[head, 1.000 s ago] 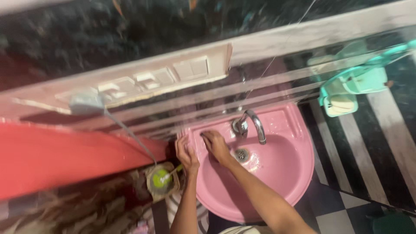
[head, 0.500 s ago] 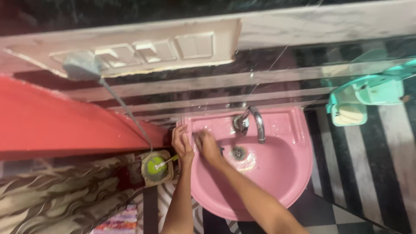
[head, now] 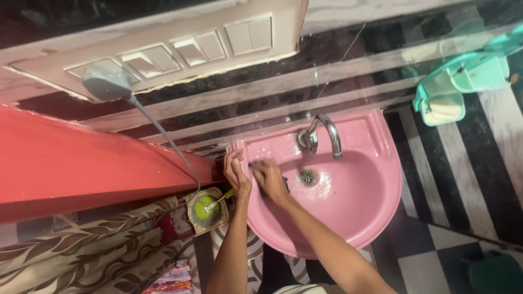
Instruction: The person washes a dark cloth in a pink sink. They turn on the tap, wet the cloth, and rub it with their hands. They briefly open a white container with a red lid, then continue rinsing and wringing the cloth under running water.
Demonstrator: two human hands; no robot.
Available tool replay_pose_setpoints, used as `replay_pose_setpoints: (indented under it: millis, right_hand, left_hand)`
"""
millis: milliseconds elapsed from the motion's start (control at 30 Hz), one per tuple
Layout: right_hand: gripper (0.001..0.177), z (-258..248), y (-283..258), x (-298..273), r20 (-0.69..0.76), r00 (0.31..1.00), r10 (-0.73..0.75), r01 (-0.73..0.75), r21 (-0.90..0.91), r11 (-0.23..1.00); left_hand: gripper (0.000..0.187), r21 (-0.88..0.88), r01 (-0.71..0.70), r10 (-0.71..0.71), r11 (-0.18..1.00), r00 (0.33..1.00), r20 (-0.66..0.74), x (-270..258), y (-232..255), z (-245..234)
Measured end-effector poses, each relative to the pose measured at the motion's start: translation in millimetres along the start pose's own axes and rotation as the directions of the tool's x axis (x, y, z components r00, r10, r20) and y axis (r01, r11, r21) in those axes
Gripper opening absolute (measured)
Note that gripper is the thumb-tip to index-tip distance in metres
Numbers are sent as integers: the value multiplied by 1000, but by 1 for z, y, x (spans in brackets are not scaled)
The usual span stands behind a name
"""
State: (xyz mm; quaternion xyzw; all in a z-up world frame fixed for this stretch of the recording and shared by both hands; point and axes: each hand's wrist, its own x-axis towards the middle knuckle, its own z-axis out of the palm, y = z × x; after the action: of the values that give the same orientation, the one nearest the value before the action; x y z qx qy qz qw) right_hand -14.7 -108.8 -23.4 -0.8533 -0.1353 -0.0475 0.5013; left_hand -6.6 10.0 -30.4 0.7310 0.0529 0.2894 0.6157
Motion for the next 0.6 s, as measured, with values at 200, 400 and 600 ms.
replay_pose_setpoints:
  millis: [200, 400, 600]
  right_hand:
    - [25, 1, -1, -8, -33, 999, 0, -1, -57, 998]
    - [21, -12, 2, -84, 15, 968, 252, -252, 99, 963]
    - [20, -2, -6, -40, -203, 965, 165, -172, -18, 985]
  left_hand:
    - [49, -109, 44, -41, 993, 999, 27, -6, -48, -4]
    - [52, -252, 112, -110, 961, 994, 19, -9, -78, -4]
    - [50, -249, 115, -102, 962, 993, 62, -6, -80, -5]
